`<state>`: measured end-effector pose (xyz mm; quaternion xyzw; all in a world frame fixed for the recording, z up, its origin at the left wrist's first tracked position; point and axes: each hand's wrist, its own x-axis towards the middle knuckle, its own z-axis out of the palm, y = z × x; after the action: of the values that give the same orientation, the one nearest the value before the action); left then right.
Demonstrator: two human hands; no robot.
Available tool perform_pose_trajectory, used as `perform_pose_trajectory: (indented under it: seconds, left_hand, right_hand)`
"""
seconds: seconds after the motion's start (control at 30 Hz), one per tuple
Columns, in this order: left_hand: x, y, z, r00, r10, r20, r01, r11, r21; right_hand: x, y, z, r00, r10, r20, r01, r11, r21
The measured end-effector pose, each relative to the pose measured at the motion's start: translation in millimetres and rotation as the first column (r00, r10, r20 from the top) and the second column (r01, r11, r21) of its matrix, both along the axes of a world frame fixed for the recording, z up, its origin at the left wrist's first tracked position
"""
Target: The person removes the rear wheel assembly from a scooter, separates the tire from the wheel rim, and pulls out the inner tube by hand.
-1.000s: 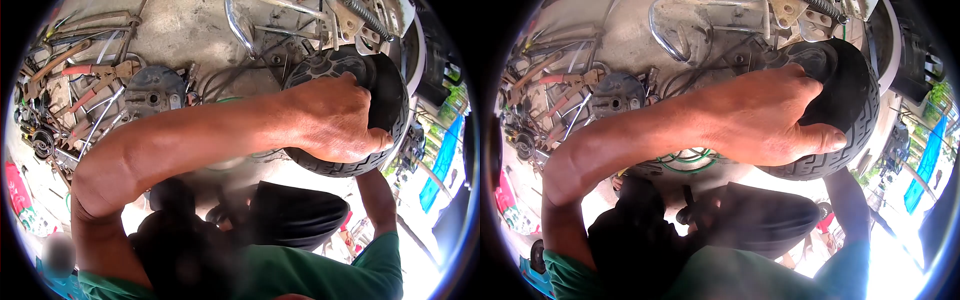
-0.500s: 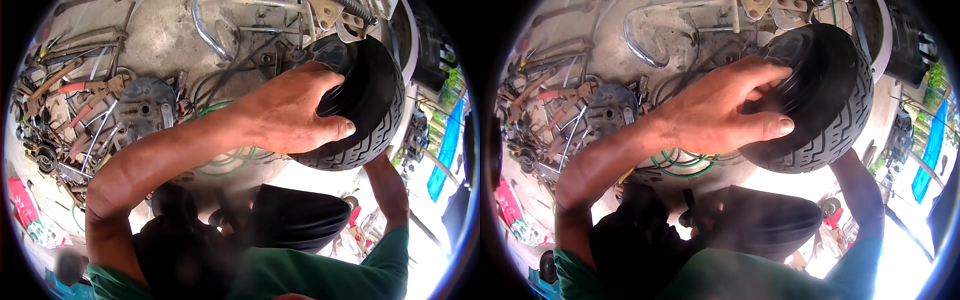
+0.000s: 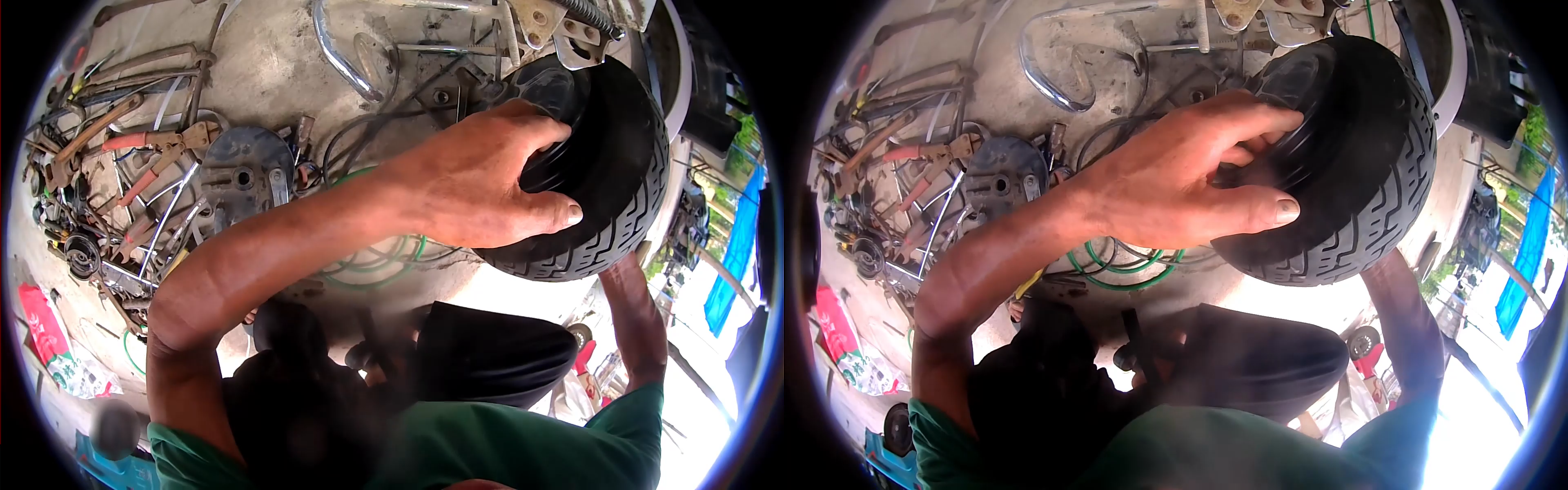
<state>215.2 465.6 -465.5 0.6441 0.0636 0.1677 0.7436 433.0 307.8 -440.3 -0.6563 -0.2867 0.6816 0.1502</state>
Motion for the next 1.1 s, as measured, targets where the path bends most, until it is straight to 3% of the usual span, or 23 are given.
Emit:
perform_pose_trajectory:
  seconds: [0.37, 0.57, 0.67, 1.1]
  left_hand:
    - [5, 0, -1, 0.998, 0.047, 0.036, -0.053, 0.981, 0.187]
    - [7, 0, 1, 1.000, 0.010, -0.016, -0.007, 0.991, 0.130]
    - [6, 1, 6, 1.000, 0.003, -0.030, 0.003, 0.982, 0.191]
    - [10, -10, -5, 0.997, 0.070, 0.013, -0.071, 0.990, 0.125]
  right_hand:
    - [6, 4, 1, 0.997, 0.072, 0.030, -0.072, 0.997, 0.001]
    - [12, 7, -5, 0.993, 0.113, 0.024, -0.114, 0.993, 0.025]
    - [15, 6, -9, 0.991, 0.131, 0.023, -0.132, 0.991, 0.037]
    - [24, 3, -14, 0.986, 0.165, 0.020, -0.166, 0.982, 0.088]
